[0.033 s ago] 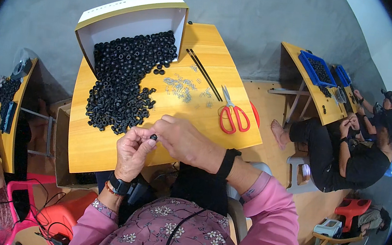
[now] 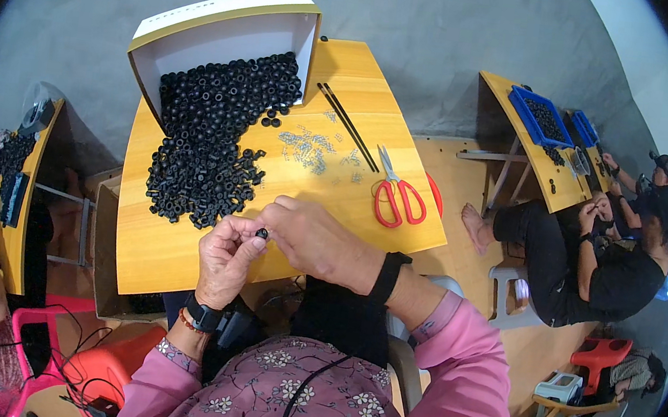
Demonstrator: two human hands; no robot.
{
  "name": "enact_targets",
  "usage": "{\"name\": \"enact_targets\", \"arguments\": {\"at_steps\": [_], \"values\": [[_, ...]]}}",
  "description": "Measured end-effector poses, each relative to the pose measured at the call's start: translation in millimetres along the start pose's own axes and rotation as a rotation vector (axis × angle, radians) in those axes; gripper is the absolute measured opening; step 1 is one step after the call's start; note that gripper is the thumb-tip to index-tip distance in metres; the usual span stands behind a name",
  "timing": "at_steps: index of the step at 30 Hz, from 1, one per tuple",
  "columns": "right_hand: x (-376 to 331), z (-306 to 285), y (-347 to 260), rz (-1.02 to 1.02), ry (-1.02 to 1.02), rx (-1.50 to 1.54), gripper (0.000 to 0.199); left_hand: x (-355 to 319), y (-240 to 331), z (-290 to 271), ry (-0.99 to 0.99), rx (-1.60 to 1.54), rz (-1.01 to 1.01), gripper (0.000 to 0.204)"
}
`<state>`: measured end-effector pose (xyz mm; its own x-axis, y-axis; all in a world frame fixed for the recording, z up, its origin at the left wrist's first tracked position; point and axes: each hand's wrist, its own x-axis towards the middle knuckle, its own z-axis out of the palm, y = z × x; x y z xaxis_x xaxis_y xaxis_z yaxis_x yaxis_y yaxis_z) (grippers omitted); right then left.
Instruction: Manually assembling small plastic and metal components at a workbench.
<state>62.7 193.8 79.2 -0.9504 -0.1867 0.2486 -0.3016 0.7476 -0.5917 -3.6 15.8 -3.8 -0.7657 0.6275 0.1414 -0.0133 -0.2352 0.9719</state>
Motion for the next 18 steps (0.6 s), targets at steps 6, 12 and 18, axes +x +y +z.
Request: {"name": "enact_targets", "arguments": {"at_steps": [6, 12, 18], "values": [[7.2, -2.2, -4.1, 0.027, -0.101, -0.077, 0.02, -0.3, -1.4, -1.5, -0.008, 0.036, 0.034, 0.014], [6.9, 3.6, -5.5, -0.04, 0.034, 0.035, 0.027, 2.3, -1.6, -2.0, 0.019, -0.058, 0.033, 0.014], [-11.5, 28.3, 0.4, 0.242, 0.211, 0.431, 0.029, 2.5, 3.4, -1.8, 0.034, -0.089, 0.003, 0.013]]}}
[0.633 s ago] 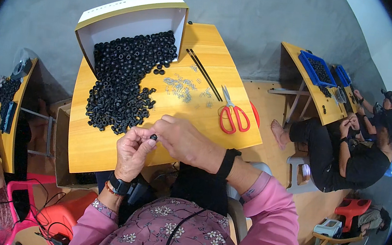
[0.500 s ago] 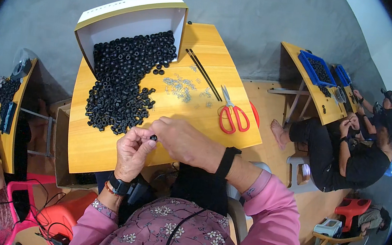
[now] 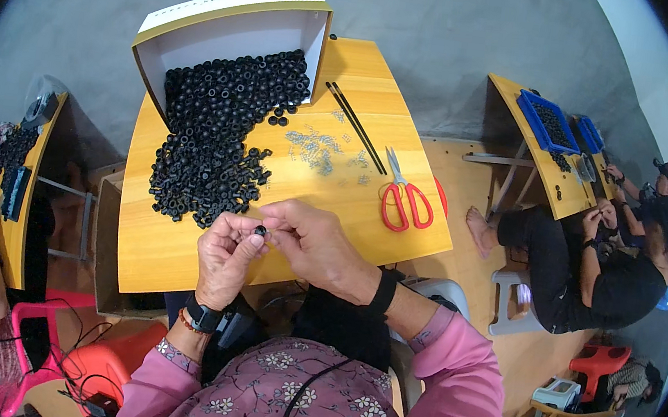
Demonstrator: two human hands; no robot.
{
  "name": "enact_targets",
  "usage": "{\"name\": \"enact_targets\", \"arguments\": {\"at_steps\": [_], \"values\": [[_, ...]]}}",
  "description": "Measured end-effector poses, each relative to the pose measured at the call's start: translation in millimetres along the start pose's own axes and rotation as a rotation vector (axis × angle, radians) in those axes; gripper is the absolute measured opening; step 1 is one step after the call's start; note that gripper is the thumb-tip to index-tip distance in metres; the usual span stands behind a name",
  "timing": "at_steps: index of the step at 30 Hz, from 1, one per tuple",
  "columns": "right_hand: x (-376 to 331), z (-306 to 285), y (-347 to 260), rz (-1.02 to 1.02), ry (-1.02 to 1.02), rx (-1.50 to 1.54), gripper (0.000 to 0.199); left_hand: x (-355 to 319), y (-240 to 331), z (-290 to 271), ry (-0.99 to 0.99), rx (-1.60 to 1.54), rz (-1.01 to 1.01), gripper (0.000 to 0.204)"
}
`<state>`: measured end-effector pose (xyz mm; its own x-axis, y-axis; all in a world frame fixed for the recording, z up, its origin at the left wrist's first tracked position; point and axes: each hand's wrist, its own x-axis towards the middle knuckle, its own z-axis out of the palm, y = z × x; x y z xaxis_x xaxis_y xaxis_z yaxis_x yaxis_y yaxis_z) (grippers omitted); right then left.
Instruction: Manually assembling small plastic and metal components at a workbench.
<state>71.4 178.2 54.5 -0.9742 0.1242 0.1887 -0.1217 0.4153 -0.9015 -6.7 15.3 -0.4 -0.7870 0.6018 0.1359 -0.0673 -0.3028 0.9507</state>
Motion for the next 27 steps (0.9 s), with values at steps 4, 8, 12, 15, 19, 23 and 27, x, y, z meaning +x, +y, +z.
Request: {"name": "enact_targets", "arguments": {"at_steps": [4, 8, 12, 15, 19, 23, 27], "values": [[-1.3, 2.2, 3.9, 0.107, 0.019, 0.136, 0.029, -0.8, 4.8, 2.3, 0.01, 0.007, -0.005, 0.014], [1.8, 4.5, 8.9, 0.027, 0.068, 0.134, 0.026, -0.8, 1.6, 1.5, 0.01, -0.006, -0.011, 0.013], [4.9, -2.6, 7.6, 0.082, 0.008, 0.14, 0.023, -1.7, 2.2, -0.7, -0.025, 0.051, 0.004, 0.014], [9.6, -3.4, 5.3, 0.086, -0.006, 0.138, 0.022, -0.1, 2.8, -0.3, -0.03, 0.028, -0.002, 0.013], [14.1, -4.1, -2.7, 0.127, -0.016, 0.129, 0.02, 0.7, -1.1, -1.5, -0.025, 0.012, -0.003, 0.012], [14.5, 0.5, -0.2, 0.123, 0.005, 0.198, 0.02, -0.4, 0.6, -1.2, -0.02, 0.004, -0.011, 0.012], [12.2, -4.0, 5.2, 0.186, -0.025, 0.344, 0.016, -0.4, 1.0, 0.7, -0.019, -0.028, 0.0, 0.013]]}}
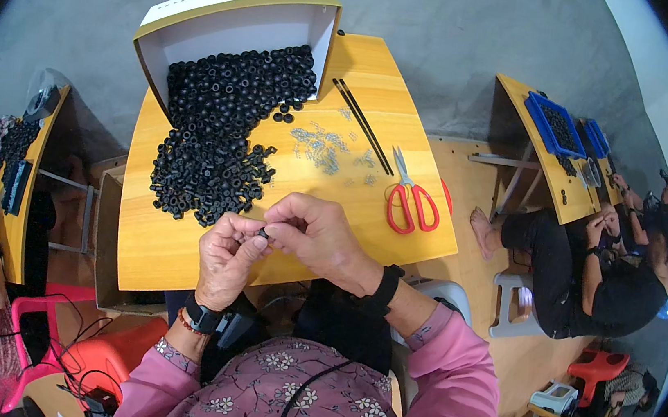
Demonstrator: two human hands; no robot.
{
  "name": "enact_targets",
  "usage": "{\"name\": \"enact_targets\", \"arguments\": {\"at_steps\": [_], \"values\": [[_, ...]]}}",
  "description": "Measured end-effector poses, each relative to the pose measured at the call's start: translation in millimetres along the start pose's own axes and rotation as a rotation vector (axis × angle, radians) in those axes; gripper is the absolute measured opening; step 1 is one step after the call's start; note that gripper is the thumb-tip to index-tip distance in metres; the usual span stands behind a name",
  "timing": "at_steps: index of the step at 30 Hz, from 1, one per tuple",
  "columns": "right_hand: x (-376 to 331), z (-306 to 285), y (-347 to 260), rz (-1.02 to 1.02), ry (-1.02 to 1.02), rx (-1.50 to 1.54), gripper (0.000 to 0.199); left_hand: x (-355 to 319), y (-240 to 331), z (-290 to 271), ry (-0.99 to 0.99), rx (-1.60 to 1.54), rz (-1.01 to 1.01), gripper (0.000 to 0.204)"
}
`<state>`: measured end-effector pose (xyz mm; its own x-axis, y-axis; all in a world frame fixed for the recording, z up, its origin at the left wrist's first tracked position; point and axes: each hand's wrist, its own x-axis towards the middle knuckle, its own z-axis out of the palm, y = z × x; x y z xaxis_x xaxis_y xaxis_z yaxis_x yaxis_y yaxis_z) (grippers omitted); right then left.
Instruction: Manually assembling small plastic and metal components at a workbench.
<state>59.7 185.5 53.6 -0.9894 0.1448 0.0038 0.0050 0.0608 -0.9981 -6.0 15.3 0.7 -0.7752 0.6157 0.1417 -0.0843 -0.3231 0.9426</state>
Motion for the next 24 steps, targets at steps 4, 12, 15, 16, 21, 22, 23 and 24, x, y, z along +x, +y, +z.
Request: {"name": "enact_targets", "arguments": {"at_steps": [4, 12, 15, 16, 21, 22, 23, 24], "values": [[-2.5, 0.0, -1.0, 0.026, 0.005, 0.052, 0.014, -0.5, -0.2, -1.2, 0.009, 0.018, 0.001, 0.013], [-4.4, 4.3, 3.2, -0.233, 0.081, -0.277, 0.018, -1.7, 10.6, 3.4, 0.069, 0.143, -0.019, 0.014], [-6.3, 4.9, -3.7, -0.355, 0.083, -0.514, 0.02, -1.8, 9.0, 4.5, 0.101, 0.117, -0.031, 0.012], [-7.6, 5.8, -5.9, -0.419, 0.077, -0.644, 0.021, -2.3, 6.4, 3.7, 0.103, 0.116, -0.029, 0.012], [-6.7, 4.3, -8.5, -0.473, 0.008, -0.695, 0.016, -3.0, 3.2, 4.1, 0.089, 0.164, 0.025, 0.008], [-3.6, 1.1, -6.5, -0.425, 0.01, -0.642, 0.016, -2.7, 2.5, 3.4, 0.092, 0.163, 0.028, 0.008], [1.7, -1.2, -5.6, -0.428, 0.007, -0.643, 0.016, -2.4, 1.0, 2.2, 0.102, 0.126, 0.013, 0.01], [9.4, -4.1, -5.2, -0.262, 0.076, -0.457, 0.015, -2.1, 0.4, 1.2, 0.114, 0.088, -0.001, 0.012]]}}
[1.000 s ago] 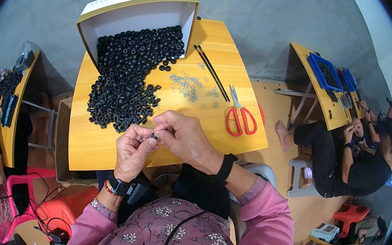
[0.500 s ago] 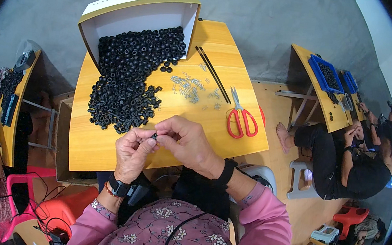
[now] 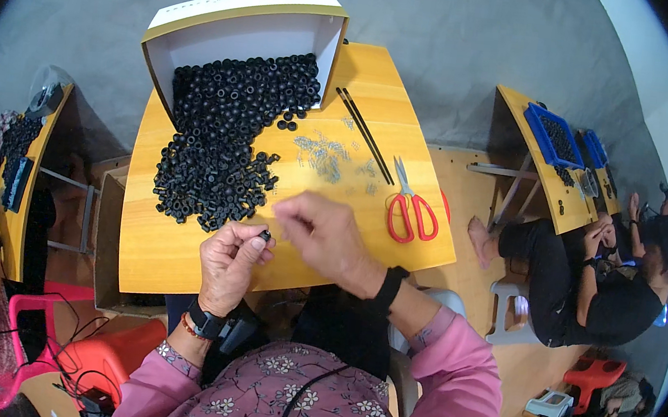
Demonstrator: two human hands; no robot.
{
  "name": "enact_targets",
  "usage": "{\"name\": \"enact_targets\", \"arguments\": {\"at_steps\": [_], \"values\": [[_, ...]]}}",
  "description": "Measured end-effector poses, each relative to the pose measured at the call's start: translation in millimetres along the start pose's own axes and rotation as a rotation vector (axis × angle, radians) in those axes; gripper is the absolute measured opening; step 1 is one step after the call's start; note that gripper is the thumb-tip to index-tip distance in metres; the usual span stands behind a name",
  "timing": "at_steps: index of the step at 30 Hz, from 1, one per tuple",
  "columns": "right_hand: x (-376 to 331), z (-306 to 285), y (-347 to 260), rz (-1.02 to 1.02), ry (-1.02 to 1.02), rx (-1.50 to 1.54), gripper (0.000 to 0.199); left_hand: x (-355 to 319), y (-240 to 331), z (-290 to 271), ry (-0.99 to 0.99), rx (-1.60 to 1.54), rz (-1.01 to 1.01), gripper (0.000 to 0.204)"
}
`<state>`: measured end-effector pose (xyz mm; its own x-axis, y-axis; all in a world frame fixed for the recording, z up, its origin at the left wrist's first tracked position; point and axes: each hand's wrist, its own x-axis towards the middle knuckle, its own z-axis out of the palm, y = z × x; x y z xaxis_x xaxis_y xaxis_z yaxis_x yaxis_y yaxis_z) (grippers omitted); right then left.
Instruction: Manually assembling small plastic and metal components at a workbench.
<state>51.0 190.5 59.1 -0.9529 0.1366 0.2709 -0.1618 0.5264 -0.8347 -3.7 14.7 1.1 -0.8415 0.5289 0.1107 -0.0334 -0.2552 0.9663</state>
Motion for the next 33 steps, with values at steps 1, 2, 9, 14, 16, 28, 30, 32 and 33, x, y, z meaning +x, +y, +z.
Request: {"name": "enact_targets", "arguments": {"at_steps": [1, 2, 9, 14, 16, 28, 30, 32, 33], "values": [[8.5, -1.0, 4.8, 0.187, 0.046, 0.172, 0.015, -0.4, -0.3, -0.9, 0.005, -0.002, 0.001, 0.012], [19.3, -4.9, 10.3, 0.246, 0.072, 0.173, 0.015, -0.1, 1.2, -0.3, 0.004, -0.006, -0.006, 0.012], [77.2, 0.0, 55.3, 0.048, 0.048, -0.173, 0.021, 0.2, -2.5, 0.0, 0.006, -0.032, -0.009, 0.012], [101.6, 9.5, 62.3, -0.088, 0.02, -0.419, 0.022, 1.3, -7.2, -0.8, -0.014, -0.03, 0.018, 0.012], [103.6, 10.8, 63.8, -0.106, -0.004, -0.476, 0.021, 1.7, -7.2, -1.3, -0.013, -0.033, 0.025, 0.012], [66.0, -6.3, 25.5, 0.074, 0.005, -0.148, 0.011, 3.6, -1.9, 1.5, -0.037, -0.04, 0.02, 0.013], [44.2, -5.0, 19.2, 0.215, -0.104, 0.158, 0.012, 2.6, -1.6, -0.4, 0.007, -0.05, 0.016, 0.013], [22.7, -4.4, 6.9, 0.226, -0.098, 0.258, 0.012, 3.4, 1.2, 0.7, -0.004, -0.038, 0.004, 0.013], [14.2, -1.5, 5.0, 0.229, -0.104, 0.362, 0.013, 3.1, 1.3, -0.6, 0.0, -0.022, -0.002, 0.013]]}}
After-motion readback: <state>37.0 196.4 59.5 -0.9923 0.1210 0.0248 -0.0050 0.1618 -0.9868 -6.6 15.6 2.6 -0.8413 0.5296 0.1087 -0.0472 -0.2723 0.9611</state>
